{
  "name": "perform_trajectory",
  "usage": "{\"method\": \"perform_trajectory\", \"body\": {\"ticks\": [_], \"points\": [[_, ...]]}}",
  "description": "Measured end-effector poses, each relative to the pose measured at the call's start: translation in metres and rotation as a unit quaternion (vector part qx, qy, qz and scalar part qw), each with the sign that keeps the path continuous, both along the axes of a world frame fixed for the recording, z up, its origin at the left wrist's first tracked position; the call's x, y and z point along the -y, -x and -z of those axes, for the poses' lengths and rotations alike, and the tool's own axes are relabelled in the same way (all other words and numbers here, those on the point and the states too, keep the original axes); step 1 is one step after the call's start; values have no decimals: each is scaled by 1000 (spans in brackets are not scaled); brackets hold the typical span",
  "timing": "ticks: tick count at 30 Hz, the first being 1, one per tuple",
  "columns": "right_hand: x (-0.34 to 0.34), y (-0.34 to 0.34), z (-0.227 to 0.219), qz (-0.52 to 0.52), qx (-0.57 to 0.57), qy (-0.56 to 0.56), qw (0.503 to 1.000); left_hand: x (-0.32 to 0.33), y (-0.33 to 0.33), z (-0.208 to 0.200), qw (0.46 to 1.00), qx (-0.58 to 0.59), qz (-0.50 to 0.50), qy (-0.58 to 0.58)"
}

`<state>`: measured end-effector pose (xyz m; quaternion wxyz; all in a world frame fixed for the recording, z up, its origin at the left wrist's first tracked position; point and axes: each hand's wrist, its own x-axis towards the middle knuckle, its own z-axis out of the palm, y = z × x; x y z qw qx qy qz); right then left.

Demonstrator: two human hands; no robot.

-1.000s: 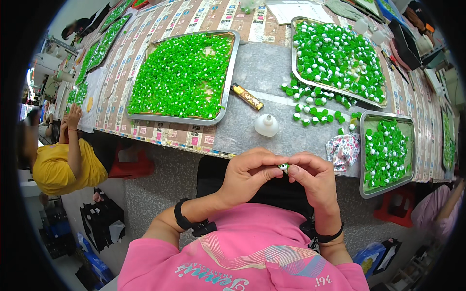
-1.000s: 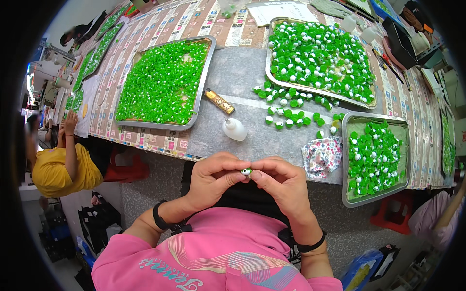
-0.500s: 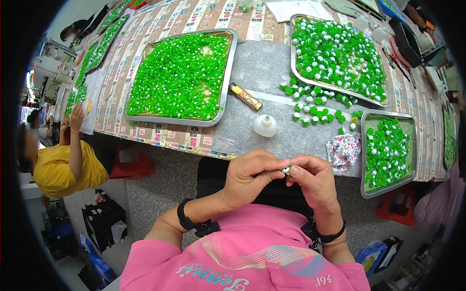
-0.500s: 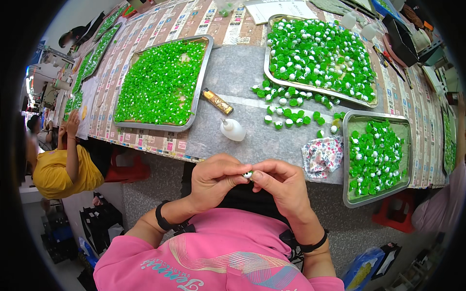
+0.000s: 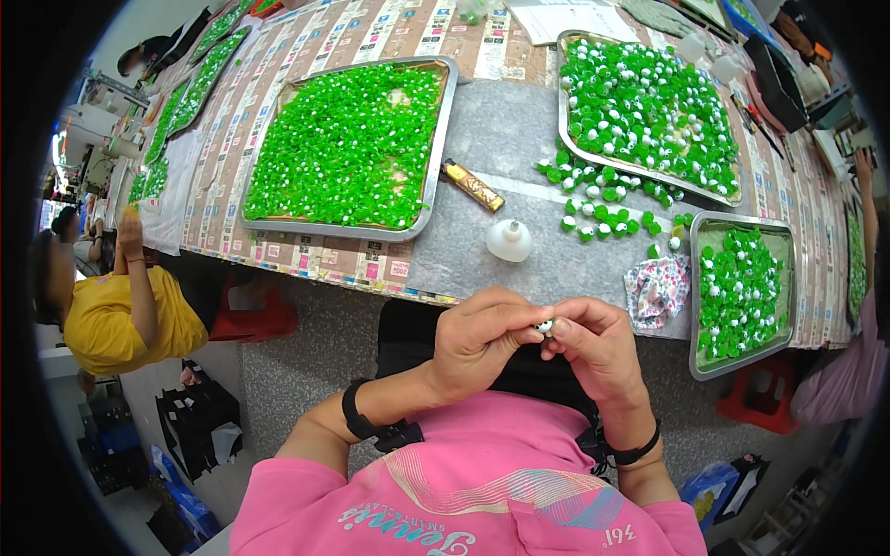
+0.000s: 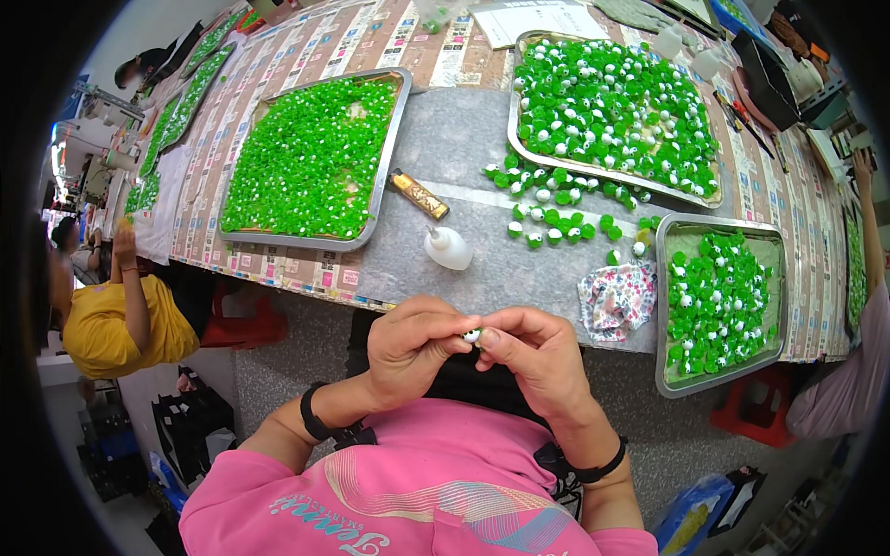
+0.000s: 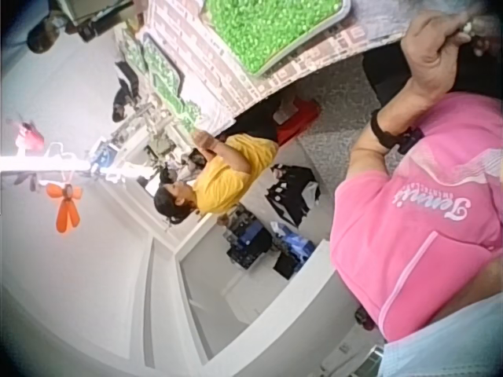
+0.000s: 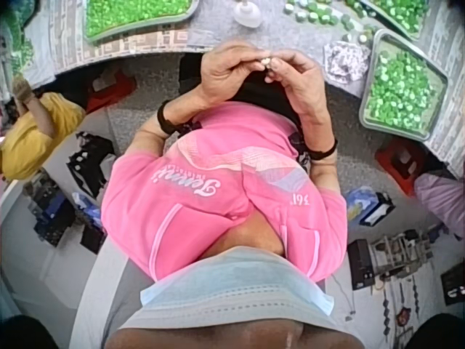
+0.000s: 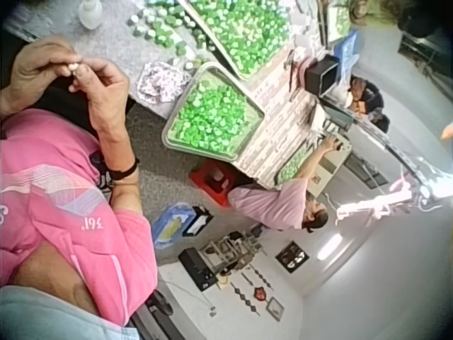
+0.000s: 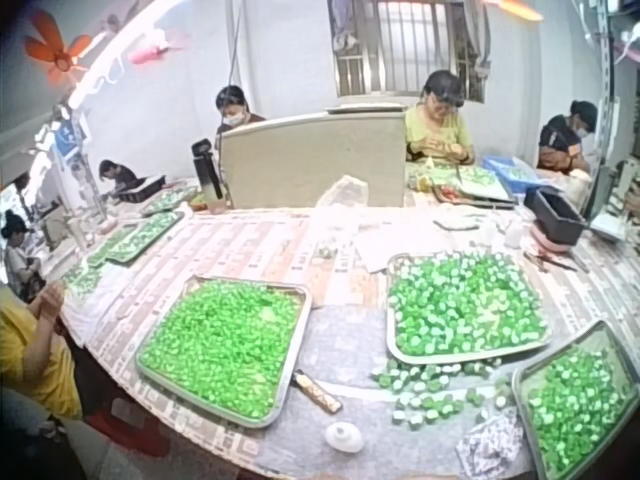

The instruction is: Assembling small green and white plastic components, likely toy parts or ornaments, using liquid glue.

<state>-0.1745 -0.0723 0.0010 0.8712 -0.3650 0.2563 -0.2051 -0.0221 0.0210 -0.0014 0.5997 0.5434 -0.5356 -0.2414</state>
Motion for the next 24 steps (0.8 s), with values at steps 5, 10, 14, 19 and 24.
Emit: {"method": "perform_trajectory", "body": {"ticks": [5,10,14,19,24], "points": [[-1,-1,-5,9,-17,30,999,0,-5,1,999,-35,28,-23],[-4,-1,-6,69,-40,252,965,1,-5,0,982,-167,72,-49],[-7,0,-11,98,-67,339,933,1,-4,-2,954,-272,106,-71],[-7,0,-12,110,-93,422,895,1,-3,-4,941,-313,107,-73],[-9,-1,-12,114,-86,398,906,0,-4,-2,949,-292,94,-73]]}}
